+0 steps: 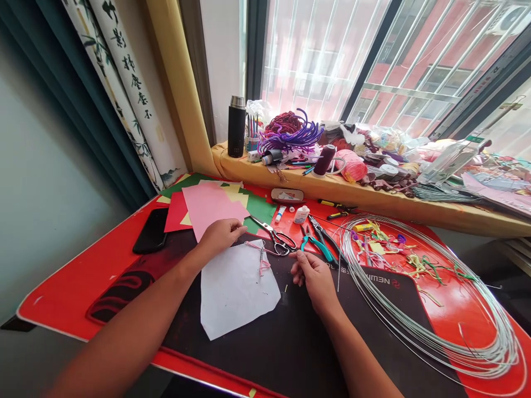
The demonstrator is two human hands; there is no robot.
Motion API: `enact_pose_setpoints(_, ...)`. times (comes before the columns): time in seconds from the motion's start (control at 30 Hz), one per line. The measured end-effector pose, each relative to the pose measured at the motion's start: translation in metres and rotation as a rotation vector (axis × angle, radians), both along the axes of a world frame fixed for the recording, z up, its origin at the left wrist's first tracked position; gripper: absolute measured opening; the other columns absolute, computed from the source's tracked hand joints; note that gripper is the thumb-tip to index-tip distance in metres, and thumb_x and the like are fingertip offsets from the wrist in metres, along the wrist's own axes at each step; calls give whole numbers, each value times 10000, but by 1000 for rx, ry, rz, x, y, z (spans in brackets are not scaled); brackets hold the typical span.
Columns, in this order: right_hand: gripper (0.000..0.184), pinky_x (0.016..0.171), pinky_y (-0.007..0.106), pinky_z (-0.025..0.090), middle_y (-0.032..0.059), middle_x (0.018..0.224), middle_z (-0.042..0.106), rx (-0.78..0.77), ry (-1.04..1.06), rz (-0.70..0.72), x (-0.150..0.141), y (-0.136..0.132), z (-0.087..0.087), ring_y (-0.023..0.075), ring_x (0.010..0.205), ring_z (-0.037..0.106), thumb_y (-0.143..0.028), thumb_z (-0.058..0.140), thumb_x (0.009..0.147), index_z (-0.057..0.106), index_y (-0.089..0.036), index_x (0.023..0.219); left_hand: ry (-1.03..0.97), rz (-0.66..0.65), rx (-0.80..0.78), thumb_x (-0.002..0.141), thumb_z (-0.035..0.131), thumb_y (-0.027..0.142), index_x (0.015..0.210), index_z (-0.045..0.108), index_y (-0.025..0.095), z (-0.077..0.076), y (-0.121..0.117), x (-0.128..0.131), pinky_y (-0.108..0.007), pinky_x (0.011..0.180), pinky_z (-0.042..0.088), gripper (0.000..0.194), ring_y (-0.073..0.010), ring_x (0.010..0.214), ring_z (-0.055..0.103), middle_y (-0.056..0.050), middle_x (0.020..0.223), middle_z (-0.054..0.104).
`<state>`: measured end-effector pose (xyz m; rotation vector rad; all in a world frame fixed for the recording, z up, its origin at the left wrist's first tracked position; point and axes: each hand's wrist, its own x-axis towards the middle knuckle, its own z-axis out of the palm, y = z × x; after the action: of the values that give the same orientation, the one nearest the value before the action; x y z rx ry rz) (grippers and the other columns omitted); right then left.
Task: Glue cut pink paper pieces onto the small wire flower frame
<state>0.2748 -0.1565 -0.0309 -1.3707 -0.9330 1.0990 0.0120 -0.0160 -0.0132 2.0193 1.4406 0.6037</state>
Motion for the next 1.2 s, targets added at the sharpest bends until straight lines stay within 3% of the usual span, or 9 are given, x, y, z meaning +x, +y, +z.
enact_pose_setpoints(0.17,632,422,255,407,18,639,676,13,-2,2,0,1,0,148,462,582,-810,799,768,769,-186,859,98,187,211,971,586,445,1204,753,239,-1,17,-18,-373,914,522,354,-310,1190,692,-94,1226,796)
enact_pose_setpoints(0.23,636,426,247,408,16,640,680,13,-4,0,0,1,0,141,459,582,-815,799,767,764,-186,855,195,153,234,933,665,456,1435,662,204,-9,25,-24,-423,1122,473,562,-352,1442,561,-149,1506,676)
enact_pose_setpoints(0.33,647,426,237,401,13,630,679,5,2,3,0,1,-1,132,451,578,-824,802,753,750,-185,837,344,84,164,882,749,519,1583,536,142,-21,32,-30,-475,1247,380,825,-396,1561,444,-210,1670,513)
enact_pose_setpoints(0.5,628,420,244,401,13,627,682,12,-21,12,-1,2,-1,140,450,582,-809,793,769,752,-187,844,413,36,192,965,636,470,1497,628,192,-21,26,-30,-462,1154,455,600,-381,1478,549,-177,1577,626)
enact_pose_setpoints(0.6,602,422,254,403,13,632,685,12,-35,24,-1,1,0,147,454,584,-789,783,789,755,-191,854,385,45,231,1015,538,498,1214,779,271,-11,22,-30,-418,932,529,386,-373,1237,707,-132,1279,803)
enact_pose_setpoints(0.7,585,426,252,399,10,631,683,4,-37,29,-2,0,0,143,453,579,-778,782,796,745,-196,841,373,70,263,1049,446,495,1104,814,286,-6,22,-31,-396,792,512,427,-358,1027,762,-111,1045,843)
enact_pose_setpoints(0.83,576,428,253,399,9,630,682,-1,-42,34,-3,-1,2,144,456,584,-776,784,797,744,-202,831,354,121,303,955,512,301,1294,794,274,-11,25,-32,-402,835,525,443,-368,1143,752,-100,1256,826)
enact_pose_setpoints(0.97,584,424,263,402,10,631,683,-1,-40,32,-4,-1,3,152,456,582,-782,785,787,757,-202,846,275,120,319,899,530,221,1206,841,298,-11,26,-32,-421,913,551,444,-375,1204,735,-59,1285,822)
enact_pose_setpoints(1.2,548,426,258,402,7,618,680,-8,-44,51,-7,-2,4,151,452,583,-747,771,813,749,-200,841,110,257,677,984,467,155,1235,829,269,18,16,-37,-438,1014,562,455,-316,1223,746,-68,1288,819)
